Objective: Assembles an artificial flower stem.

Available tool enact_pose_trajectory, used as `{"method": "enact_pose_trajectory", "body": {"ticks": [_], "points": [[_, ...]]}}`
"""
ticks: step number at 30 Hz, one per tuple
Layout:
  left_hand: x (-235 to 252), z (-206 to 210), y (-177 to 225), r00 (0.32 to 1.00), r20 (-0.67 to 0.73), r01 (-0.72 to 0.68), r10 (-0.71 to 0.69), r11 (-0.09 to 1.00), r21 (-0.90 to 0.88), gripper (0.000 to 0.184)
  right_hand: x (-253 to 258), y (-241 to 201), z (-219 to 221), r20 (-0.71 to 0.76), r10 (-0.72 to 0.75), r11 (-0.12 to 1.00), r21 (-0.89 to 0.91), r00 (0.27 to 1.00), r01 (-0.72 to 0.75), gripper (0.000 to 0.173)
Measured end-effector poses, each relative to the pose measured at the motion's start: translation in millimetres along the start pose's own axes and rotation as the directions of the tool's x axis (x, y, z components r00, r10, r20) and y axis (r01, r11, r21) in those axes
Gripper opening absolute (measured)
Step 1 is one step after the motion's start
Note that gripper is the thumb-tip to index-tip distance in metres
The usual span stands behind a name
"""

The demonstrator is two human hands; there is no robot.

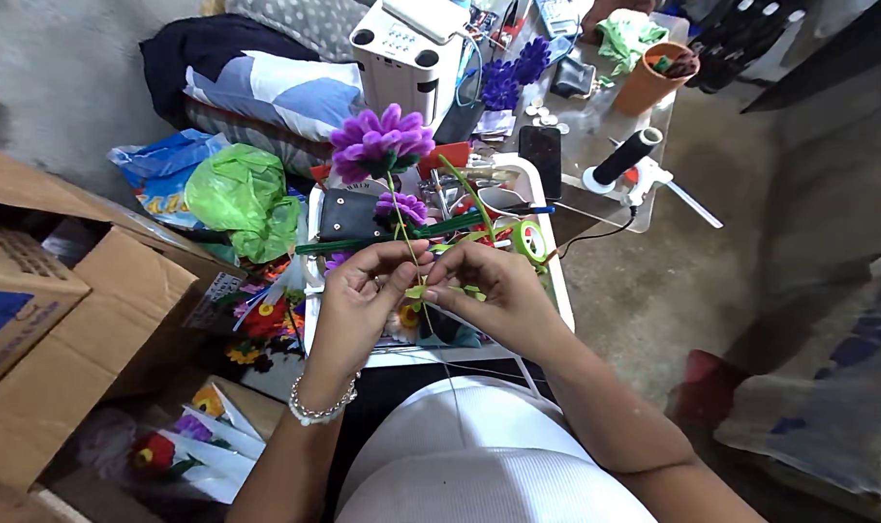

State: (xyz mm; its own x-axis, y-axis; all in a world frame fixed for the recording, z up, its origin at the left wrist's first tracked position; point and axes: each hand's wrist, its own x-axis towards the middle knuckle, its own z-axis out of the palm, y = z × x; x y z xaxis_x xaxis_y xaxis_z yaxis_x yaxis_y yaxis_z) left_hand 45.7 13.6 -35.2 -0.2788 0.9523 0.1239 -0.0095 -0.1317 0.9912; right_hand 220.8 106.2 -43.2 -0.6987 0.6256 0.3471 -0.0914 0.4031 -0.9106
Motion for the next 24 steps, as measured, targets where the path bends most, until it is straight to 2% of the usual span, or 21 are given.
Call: {"method": "enact_pose_trajectory", "body": {"ticks": [4, 9, 16, 20, 24], "points": [[-6.3, 2.6, 1.4, 1.000, 0.011, -0.026, 0.025, 0.999, 0.047, 0.024, -0.9, -2.6, -0.8, 0.012, 0.059, 0.998, -0.016, 0.998, -0.059, 0.018], [-12.3, 2.8, 4.7, 0.993, 0.055, -0.110, 0.107, 0.992, 0.064, 0.026, -2.9, -4.6, -3.9, 0.022, 0.072, 0.997, -0.016, 0.997, -0.072, 0.016], [-17.9, 0.2, 9.8, 0.993, 0.091, -0.078, 0.070, 0.993, 0.088, 0.027, -8.1, -9.5, -13.9, 0.084, 0.029, 0.999, 0.026, 0.996, -0.031, 0.014], [-19.0, -2.7, 10.4, 0.986, 0.127, -0.122, 0.107, 0.986, 0.113, 0.034, -10.4, -14.2, -12.4, 0.104, 0.052, 0.995, 0.082, 0.993, -0.060, 0.013], [-22.2, -5.2, 10.0, 0.980, 0.164, -0.127, 0.108, 0.985, 0.113, 0.045, -10.9, -13.9, -5.1, 0.052, 0.068, 0.996, 0.062, 0.996, -0.071, 0.014]]}}
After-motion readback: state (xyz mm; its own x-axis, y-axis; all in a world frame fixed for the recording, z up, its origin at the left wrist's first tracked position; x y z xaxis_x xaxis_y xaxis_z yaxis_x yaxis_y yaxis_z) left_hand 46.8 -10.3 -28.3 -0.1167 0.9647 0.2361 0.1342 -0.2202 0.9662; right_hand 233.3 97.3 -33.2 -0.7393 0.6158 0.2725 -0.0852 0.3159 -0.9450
